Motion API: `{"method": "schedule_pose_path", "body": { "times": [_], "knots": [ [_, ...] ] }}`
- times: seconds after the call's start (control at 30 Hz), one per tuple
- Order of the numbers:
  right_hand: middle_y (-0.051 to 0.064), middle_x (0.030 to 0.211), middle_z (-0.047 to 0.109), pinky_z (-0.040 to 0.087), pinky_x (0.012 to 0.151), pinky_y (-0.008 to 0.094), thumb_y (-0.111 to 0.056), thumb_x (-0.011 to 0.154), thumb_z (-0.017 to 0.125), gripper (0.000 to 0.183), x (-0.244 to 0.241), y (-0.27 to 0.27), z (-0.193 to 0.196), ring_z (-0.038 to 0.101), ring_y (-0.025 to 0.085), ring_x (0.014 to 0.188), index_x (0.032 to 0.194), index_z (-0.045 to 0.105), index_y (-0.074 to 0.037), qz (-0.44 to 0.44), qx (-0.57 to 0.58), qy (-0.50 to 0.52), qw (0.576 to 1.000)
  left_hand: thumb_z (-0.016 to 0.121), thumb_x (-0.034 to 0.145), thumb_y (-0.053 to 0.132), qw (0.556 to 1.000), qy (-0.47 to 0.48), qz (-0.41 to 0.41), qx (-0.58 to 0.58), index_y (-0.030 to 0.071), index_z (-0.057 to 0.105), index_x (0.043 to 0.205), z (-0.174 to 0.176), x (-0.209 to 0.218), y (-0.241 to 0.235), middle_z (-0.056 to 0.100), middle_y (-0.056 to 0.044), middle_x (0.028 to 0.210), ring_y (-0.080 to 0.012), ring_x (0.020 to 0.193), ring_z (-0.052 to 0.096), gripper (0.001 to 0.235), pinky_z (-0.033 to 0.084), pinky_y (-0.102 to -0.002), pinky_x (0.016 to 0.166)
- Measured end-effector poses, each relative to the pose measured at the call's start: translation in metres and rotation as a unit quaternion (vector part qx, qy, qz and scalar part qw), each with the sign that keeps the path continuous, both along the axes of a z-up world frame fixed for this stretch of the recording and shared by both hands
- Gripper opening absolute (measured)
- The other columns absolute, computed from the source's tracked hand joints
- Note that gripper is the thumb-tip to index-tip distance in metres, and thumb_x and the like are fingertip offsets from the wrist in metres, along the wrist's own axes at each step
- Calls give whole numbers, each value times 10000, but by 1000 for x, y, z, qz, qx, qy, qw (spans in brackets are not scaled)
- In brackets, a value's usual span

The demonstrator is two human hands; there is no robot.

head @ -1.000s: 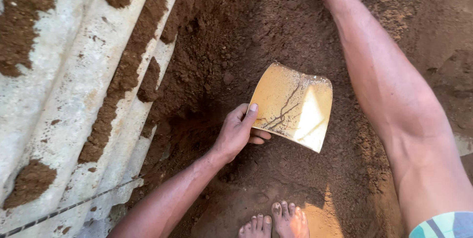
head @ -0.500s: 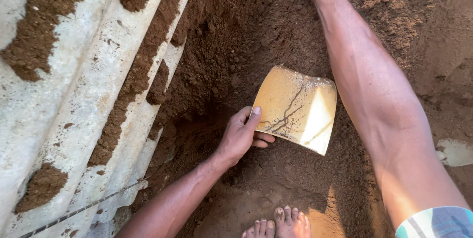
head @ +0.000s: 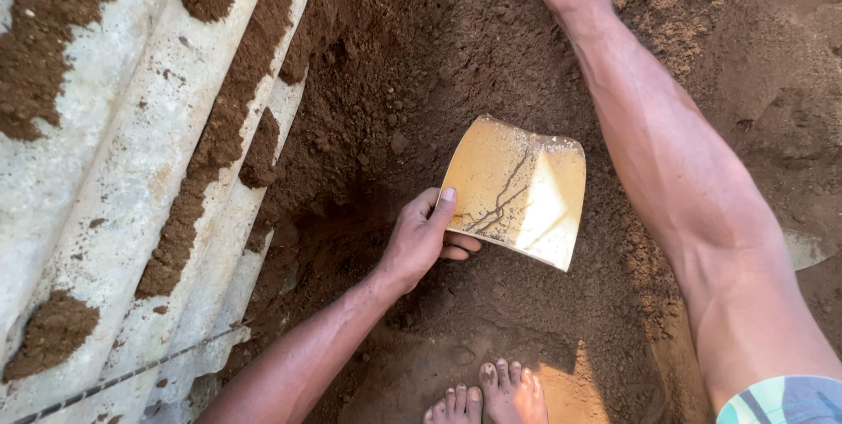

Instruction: The person digs into a pile of soil using a small hand trowel and their hands, breaking up clumps and moving soil into a pink bowl. They also use a yellow dustpan to collect soil from the trench.

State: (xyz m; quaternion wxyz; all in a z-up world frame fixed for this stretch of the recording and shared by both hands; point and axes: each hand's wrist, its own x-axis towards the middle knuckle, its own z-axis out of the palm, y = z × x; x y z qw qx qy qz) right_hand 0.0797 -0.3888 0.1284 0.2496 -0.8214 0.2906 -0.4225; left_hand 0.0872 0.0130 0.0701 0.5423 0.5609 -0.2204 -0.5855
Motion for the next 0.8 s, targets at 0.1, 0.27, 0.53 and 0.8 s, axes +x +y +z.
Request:
{"method": "schedule_pose_path", "body": {
  "times": [0.1,0.27,0.53,0.8],
  "knots": [
    [-21,791,665,588,598,226,-112,969,754,110,-17,16,8,647,70,670,905,686,-54,33,-19,-49,998,362,1065,421,1000,-7,-2,3,28,561,1230,-1,-2,2,749,-130,982,-162,735,752,470,631,-282,604],
    [-6,790,626,418,599,213,23,981,724,158,-61,45,32,540,70,671,849,658,-35,92,-23,-74,993,351,1061,436,1000,-13,-3,8,41,552,1228,2,1,6,746,-115,977,-159,741,757,474,647,-280,616],
    [31,823,706,442,605,187,55,995,691,101,-155,98,80,587,26,712,973,768,-5,102,24,33,994,350,1072,419,1000,-21,3,12,22,566,1185,5,-4,7,752,-116,959,-157,734,753,466,642,-281,608],
    [42,737,712,475,463,284,-128,880,713,95,-198,198,118,602,95,570,915,782,-74,227,84,302,922,322,1070,415,1000,-18,13,5,20,536,1180,5,-17,-14,743,-143,966,-167,709,755,462,646,-268,563]
  ]
}}
